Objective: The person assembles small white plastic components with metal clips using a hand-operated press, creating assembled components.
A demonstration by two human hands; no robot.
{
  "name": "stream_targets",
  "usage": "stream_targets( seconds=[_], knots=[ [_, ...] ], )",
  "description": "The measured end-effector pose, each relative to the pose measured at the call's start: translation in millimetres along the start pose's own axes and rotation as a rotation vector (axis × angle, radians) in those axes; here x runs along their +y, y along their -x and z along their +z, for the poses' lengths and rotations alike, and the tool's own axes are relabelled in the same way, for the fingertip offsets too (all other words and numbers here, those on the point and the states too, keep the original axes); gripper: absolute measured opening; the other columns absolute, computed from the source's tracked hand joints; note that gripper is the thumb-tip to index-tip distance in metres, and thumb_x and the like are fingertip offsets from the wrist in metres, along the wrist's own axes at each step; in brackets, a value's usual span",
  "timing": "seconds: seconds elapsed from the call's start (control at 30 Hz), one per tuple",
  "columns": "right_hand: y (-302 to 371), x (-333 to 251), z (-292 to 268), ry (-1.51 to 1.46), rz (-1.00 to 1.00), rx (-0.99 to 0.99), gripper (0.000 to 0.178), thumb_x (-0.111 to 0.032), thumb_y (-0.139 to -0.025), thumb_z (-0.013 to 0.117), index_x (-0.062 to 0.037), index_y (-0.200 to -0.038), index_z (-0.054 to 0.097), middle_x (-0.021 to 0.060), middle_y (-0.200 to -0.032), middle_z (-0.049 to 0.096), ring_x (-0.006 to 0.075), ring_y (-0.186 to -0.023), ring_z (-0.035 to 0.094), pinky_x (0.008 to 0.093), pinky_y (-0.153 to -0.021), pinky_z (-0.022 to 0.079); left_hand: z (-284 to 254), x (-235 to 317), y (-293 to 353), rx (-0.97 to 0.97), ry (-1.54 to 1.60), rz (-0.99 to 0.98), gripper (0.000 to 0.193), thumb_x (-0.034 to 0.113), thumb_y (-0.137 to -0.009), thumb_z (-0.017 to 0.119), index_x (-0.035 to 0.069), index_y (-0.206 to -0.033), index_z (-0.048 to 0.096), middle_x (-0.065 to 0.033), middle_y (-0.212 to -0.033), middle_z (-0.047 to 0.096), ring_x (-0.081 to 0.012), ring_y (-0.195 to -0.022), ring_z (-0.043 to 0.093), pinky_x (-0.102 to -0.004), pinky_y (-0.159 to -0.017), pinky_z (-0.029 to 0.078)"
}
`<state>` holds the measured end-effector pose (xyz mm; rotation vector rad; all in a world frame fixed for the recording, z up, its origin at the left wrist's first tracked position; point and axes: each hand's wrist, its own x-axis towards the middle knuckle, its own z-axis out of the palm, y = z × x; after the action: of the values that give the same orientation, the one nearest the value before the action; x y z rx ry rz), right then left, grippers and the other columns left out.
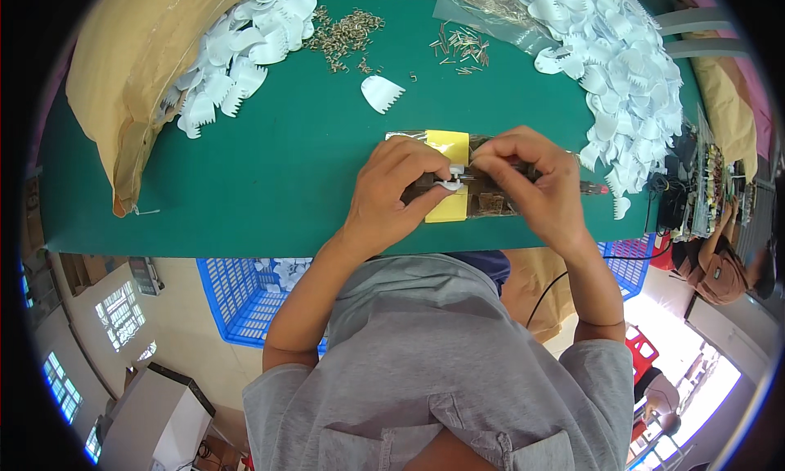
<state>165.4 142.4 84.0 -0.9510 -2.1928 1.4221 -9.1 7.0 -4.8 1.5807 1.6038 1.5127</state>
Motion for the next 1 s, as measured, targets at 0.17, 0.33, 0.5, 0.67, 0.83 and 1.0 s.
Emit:
stream_targets(
  seconds=[0.17,0.33,0.5,0.67,0.83,1.0],
  knots=[
    [-1,4,5,0.268,-0.320,-0.089,0.006,-0.009,-0.090,0.077,-0.0054,-0.095,0.075,0.0077,-0.090,0.068,0.0255,-0.081,0.061,0.0380,-0.076,0.046,2,9,2,0.014,0.026,-0.177,0.044,-0.003,-0.079,0.084,0.008,-0.117,0.066,-0.0059,-0.109,0.072,-0.0182,-0.103,0.069,-0.0326,-0.089,0.056],
    [0,4,9,0.373,-0.388,-0.090,0.009,-0.011,-0.090,0.077,-0.0061,-0.097,0.073,0.0083,-0.092,0.068,0.0289,-0.085,0.059,0.0412,-0.076,0.046,4,5,4,-0.001,0.082,-0.218,0.052,-0.003,-0.082,0.084,0.007,-0.127,0.060,-0.0063,-0.113,0.073,-0.0137,-0.106,0.070,-0.0289,-0.091,0.058],
    [0,4,12,0.424,-0.423,-0.098,0.011,-0.012,-0.090,0.076,-0.0058,-0.099,0.073,0.0074,-0.092,0.065,0.0282,-0.085,0.058,0.0411,-0.076,0.046,5,8,3,0.011,0.083,-0.210,0.055,-0.003,-0.082,0.085,0.007,-0.131,0.059,-0.0073,-0.114,0.074,-0.0134,-0.106,0.071,-0.0287,-0.091,0.058],
    [1,4,14,0.439,-0.417,-0.091,0.011,-0.011,-0.089,0.077,-0.0062,-0.099,0.073,0.0067,-0.091,0.065,0.0275,-0.085,0.058,0.0413,-0.073,0.047,5,7,4,0.009,0.070,-0.211,0.058,-0.002,-0.081,0.085,0.007,-0.132,0.059,-0.0076,-0.113,0.075,-0.0136,-0.104,0.072,-0.0288,-0.090,0.058],
    [1,6,15,0.402,-0.452,-0.068,0.012,-0.010,-0.085,0.081,-0.0072,-0.095,0.075,0.0048,-0.088,0.067,0.0267,-0.081,0.058,0.0396,-0.072,0.046,3,6,4,0.009,0.065,-0.187,0.060,-0.002,-0.080,0.086,0.008,-0.133,0.059,-0.0079,-0.113,0.076,-0.0136,-0.103,0.072,-0.0288,-0.090,0.058],
    [6,15,19,0.352,-0.470,0.012,0.015,-0.009,-0.081,0.085,-0.0082,-0.092,0.076,0.0034,-0.089,0.070,0.0247,-0.079,0.059,0.0376,-0.072,0.046,4,8,3,0.013,0.020,-0.203,0.058,-0.002,-0.080,0.086,0.008,-0.132,0.061,-0.0062,-0.112,0.076,-0.0140,-0.102,0.071,-0.0291,-0.088,0.057]
  ],
)
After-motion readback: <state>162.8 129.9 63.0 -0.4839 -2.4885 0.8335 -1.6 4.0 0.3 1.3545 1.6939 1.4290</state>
